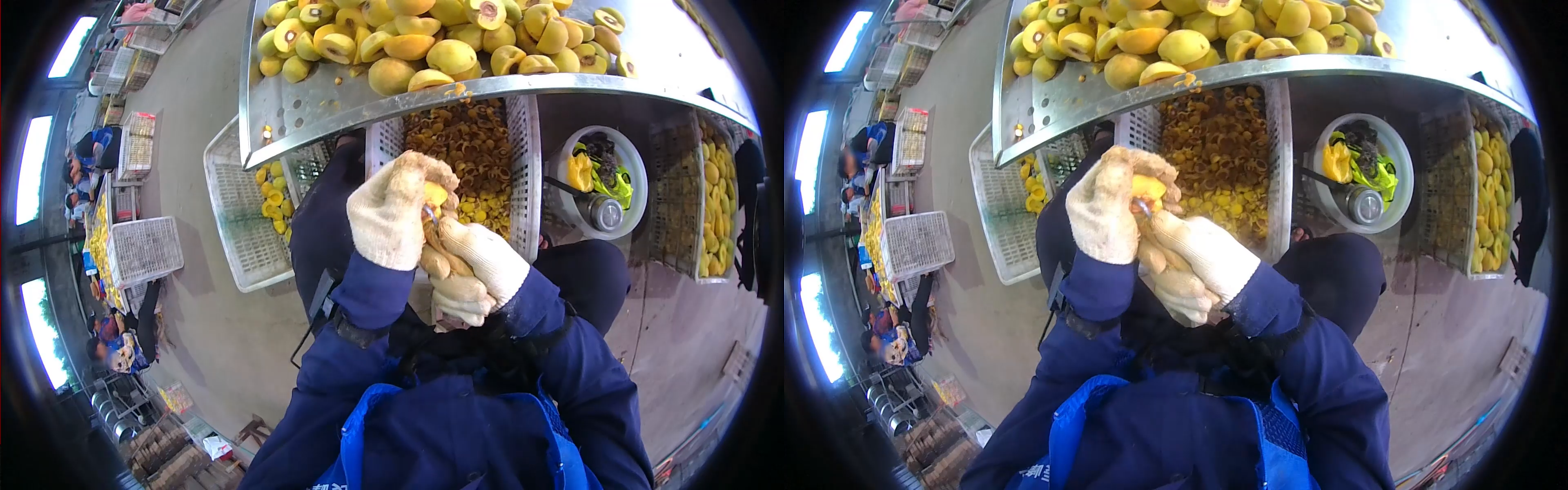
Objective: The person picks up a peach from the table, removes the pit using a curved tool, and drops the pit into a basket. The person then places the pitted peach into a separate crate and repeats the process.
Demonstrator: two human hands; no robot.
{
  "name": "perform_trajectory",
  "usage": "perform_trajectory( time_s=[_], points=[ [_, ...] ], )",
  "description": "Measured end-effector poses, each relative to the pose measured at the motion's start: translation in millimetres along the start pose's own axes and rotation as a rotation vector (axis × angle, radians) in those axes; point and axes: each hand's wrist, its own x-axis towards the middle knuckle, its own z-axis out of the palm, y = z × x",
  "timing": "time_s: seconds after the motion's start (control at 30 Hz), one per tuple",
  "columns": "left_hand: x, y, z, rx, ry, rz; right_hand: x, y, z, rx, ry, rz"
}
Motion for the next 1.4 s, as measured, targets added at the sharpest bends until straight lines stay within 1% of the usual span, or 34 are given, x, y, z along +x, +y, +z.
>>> perform_trajectory(
  time_s=[0.03, 0.1, 0.13, 0.2, 0.23, 0.27, 0.3, 0.33, 0.4, 0.43, 0.47, 0.5, 0.53, 0.6, 0.67, 0.7, 0.73, 0.8, 0.83, 0.87, 0.93, 1.0, 1.03, 1.07, 1.1, 1.13, 1.17, 1.2, 1.23, 1.27, 1.3, 1.33, 1.37, 1.4],
  points=[
    [0, 4, 1, -0.058, -0.030, -0.039, 2, 2, -7, 0.205, -0.107, 0.080],
    [1, 7, -5, -0.204, -0.113, -0.180, -2, 6, -11, 0.226, -0.121, 0.096],
    [6, 1, -8, -0.428, -0.136, -0.301, -1, 6, -10, 0.230, -0.137, 0.106],
    [13, -16, -18, -0.876, -0.181, -0.539, -1, 9, -8, 0.081, -0.335, 0.003],
    [13, -21, -18, -0.964, -0.138, -0.575, -2, 14, -9, 0.141, -0.344, -0.055],
    [15, -26, -17, -0.881, -0.156, -0.456, -1, 16, -11, 0.201, -0.351, -0.116],
    [11, -31, -16, -0.841, -0.052, -0.443, 3, 17, -11, 0.293, -0.405, -0.238],
    [6, -24, -9, -0.803, 0.053, -0.432, -2, 13, -8, 0.349, -0.321, -0.274],
    [4, -21, -7, -0.817, 0.126, -0.424, -6, 5, 0, 0.220, 0.009, -0.337],
    [5, -21, -6, -0.823, 0.157, -0.416, -4, 3, 1, -0.174, 0.278, -0.370],
    [7, -24, -8, -0.677, 0.124, -0.334, -1, 4, 1, -0.569, 0.544, -0.393],
    [6, -30, -11, -0.529, 0.091, -0.260, 6, 13, -3, -0.821, 0.611, -0.578],
    [5, -32, -10, -0.380, 0.053, -0.189, 8, 10, 2, -1.045, 0.656, -0.670],
    [1, -29, -5, -0.476, 0.114, -0.215, 7, 9, -4, -1.362, 0.686, -0.714],
    [2, -28, -8, -0.576, 0.129, -0.175, -3, 3, 3, -1.146, 0.868, -0.618],
    [3, -24, -9, -0.622, 0.090, -0.165, -9, -8, 12, -1.141, 0.941, -0.482],
    [5, -22, -9, -0.631, 0.117, -0.200, -4, -6, 4, -1.138, 0.876, -0.692],
    [9, -20, -8, -0.647, 0.160, -0.275, 1, -1, 3, -1.115, 0.625, -0.760],
    [7, -19, -10, -0.712, 0.120, -0.353, -2, -4, 3, -1.248, 0.494, -0.638],
    [6, -22, -9, -0.693, 0.123, -0.326, 2, -8, 10, -1.485, 0.544, -0.574],
    [3, -26, -5, -0.652, 0.136, -0.263, 9, 1, 2, -1.423, 0.746, -0.704],
    [2, -19, -5, -0.615, 0.152, -0.192, 4, -5, 3, -1.192, 0.893, -0.755],
    [2, -14, -12, -0.597, 0.140, -0.176, 0, -12, 12, -1.066, 0.953, -0.654],
    [4, -9, -19, -0.580, 0.126, -0.158, -3, -14, 11, -0.957, 0.960, -0.614],
    [5, 2, -35, -0.428, 0.105, 0.002, -5, -12, 6, -0.935, 0.926, -0.655],
    [8, 13, -64, 0.012, 0.172, 0.187, -6, -12, 5, -0.906, 0.898, -0.685],
    [5, 42, -80, 0.284, 0.228, 0.250, -7, -12, 6, -0.877, 0.876, -0.679],
    [16, 61, -103, 0.742, 0.316, 0.324, -7, -12, 8, -0.847, 0.854, -0.646],
    [33, 79, -120, 1.441, 0.331, 0.533, -6, -13, 13, -0.819, 0.836, -0.606],
    [54, 85, -128, 1.390, 0.327, 0.445, -5, -15, 18, -0.787, 0.815, -0.535],
    [76, 91, -113, 1.123, 0.266, 0.273, 1, -13, 16, -0.807, 0.765, -0.519],
    [114, 77, -114, 1.119, 0.157, 0.316, 11, -12, 12, -0.831, 0.714, -0.510],
    [146, 71, -102, 1.248, 0.072, 0.466, 19, -13, 9, -0.869, 0.690, -0.510],
    [180, 56, -93, 1.461, 0.102, 0.598, 24, -15, 10, -0.854, 0.689, -0.459]
  ],
)
